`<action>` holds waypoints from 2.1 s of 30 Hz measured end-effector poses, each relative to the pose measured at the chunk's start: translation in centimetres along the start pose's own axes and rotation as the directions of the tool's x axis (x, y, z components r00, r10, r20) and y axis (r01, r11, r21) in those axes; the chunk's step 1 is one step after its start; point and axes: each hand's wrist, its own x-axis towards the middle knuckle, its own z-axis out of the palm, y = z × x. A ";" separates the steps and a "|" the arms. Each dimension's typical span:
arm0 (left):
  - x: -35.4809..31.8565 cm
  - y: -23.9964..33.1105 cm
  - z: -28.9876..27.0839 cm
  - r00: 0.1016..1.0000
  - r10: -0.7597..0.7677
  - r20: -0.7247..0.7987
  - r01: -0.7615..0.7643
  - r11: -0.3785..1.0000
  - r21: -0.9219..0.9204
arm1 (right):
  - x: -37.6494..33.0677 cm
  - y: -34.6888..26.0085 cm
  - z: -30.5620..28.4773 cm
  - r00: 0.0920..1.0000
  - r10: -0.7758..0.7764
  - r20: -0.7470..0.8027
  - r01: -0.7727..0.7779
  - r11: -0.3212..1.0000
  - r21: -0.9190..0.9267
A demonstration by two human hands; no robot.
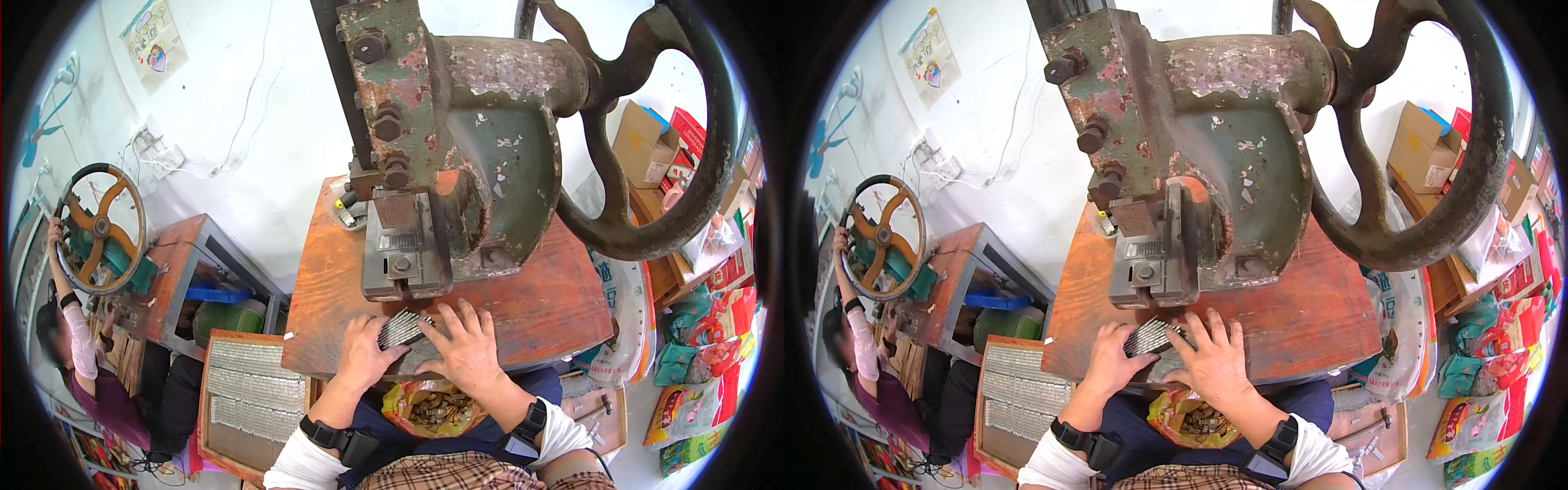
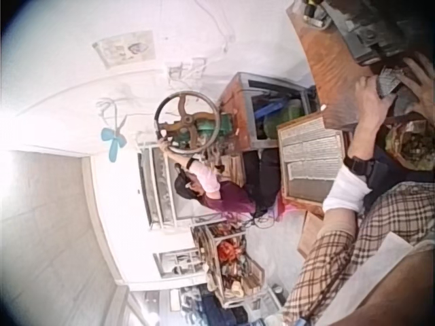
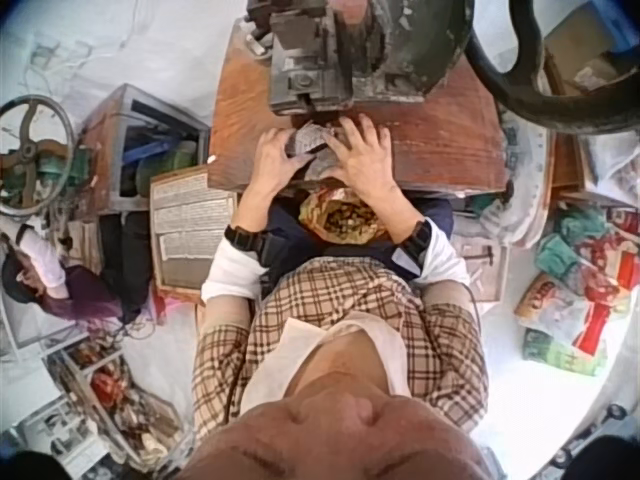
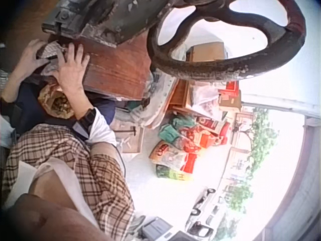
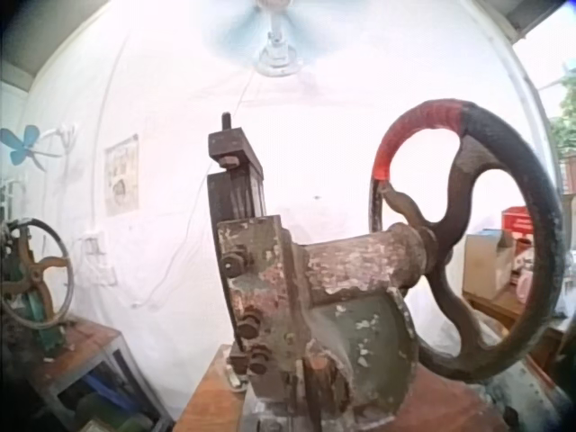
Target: Operating a manual hand press to process small metal components from strips.
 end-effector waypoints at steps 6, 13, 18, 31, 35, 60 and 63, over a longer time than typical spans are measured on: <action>0.1 0.4 0.3 1.000 0.000 -0.008 0.001 0.999 0.052 | -0.1 0.3 0.1 1.000 -0.001 0.011 0.001 0.999 0.045; 1.1 1.6 2.3 0.980 0.195 -0.044 -0.168 0.923 0.347 | -0.4 1.6 0.2 0.988 0.147 -0.039 -0.117 0.898 0.425; -0.7 0.9 0.4 0.986 -0.150 -0.072 0.112 0.919 -0.377 | -0.6 2.1 0.5 0.975 0.186 -0.120 -0.093 0.837 0.539; -9.0 -0.4 -0.9 0.836 -0.093 0.541 0.456 -0.430 -0.779 | -0.6 2.7 0.6 0.982 0.120 -0.145 -0.042 0.890 0.455; -11.4 -3.1 5.3 0.602 -0.329 0.727 0.776 0.457 -0.435 | 0.0 1.6 1.0 0.983 0.065 -0.172 0.021 0.888 0.459; -31.2 -39.4 -15.5 0.187 -0.922 -0.338 0.977 0.138 0.164 | -1.0 0.7 2.1 0.994 0.090 0.069 -0.101 0.981 0.168; -31.3 -39.7 -15.8 0.337 -0.875 -0.348 0.931 0.254 0.263 | -1.3 1.0 2.2 0.993 0.089 0.076 -0.098 0.987 0.125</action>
